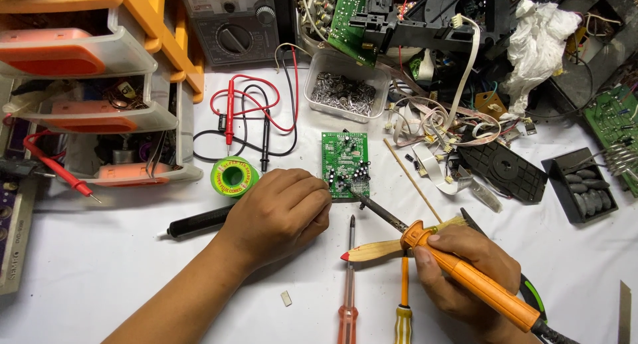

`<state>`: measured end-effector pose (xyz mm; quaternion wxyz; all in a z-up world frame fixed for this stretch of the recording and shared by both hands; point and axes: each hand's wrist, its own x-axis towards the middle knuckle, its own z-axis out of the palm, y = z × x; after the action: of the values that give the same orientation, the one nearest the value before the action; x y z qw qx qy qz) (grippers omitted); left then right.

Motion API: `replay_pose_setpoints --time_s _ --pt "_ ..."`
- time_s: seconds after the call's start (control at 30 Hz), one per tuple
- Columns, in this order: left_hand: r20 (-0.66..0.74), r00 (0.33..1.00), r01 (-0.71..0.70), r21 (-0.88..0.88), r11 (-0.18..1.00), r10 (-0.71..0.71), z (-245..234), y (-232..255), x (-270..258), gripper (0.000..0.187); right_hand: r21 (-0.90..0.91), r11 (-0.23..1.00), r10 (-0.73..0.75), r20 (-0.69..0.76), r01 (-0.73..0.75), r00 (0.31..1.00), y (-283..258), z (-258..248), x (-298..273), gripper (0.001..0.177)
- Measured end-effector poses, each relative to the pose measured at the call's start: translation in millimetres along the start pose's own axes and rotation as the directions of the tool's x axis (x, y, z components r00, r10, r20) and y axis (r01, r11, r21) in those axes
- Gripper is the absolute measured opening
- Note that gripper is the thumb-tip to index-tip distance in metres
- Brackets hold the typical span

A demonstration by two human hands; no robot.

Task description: Soldering electronic components onto a printed circuit board using a soldering iron and solder wire.

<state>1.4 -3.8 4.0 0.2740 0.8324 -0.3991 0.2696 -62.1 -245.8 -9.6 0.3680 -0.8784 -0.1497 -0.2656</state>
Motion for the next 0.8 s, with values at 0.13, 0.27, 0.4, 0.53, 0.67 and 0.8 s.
replay_pose_setpoints --time_s 0.13,0.27,0.4,0.53,0.67,0.8 --pt "-0.014 1.0 -0.001 0.008 1.0 0.001 -0.2 0.3 0.6 0.009 0.035 0.999 -0.007 0.007 0.007 1.0 0.2 -2.4 -1.0 0.016" --pt "-0.035 0.999 0.0 0.019 1.0 0.001 -1.4 0.6 2.1 0.01 0.107 0.994 -0.02 0.002 0.02 1.0 4.2 -8.5 -4.3 0.016" --pt "-0.036 0.999 -0.006 0.034 0.999 0.007 -4.3 2.6 1.6 0.01 0.158 0.987 -0.017 -0.042 0.024 0.999 14.9 -9.5 -12.2 0.015" --pt "-0.05 0.999 -0.008 0.132 0.991 0.014 -10.4 3.4 2.5 0.009 0.271 0.963 0.055 -0.18 -0.004 0.982 20.1 -6.4 -14.2 0.015" --pt "-0.049 0.999 0.034 0.329 0.944 -0.019 -17.4 -1.8 -2.0 0.007 0.414 0.905 0.245 -0.313 -0.1 0.918 24.3 -2.1 -11.7 0.015" --pt "-0.08 0.996 0.059 0.469 0.881 -0.024 -29.4 -8.0 -0.3 0.009 0.618 0.774 0.399 -0.305 -0.139 0.865 17.6 -1.8 4.5 0.013"
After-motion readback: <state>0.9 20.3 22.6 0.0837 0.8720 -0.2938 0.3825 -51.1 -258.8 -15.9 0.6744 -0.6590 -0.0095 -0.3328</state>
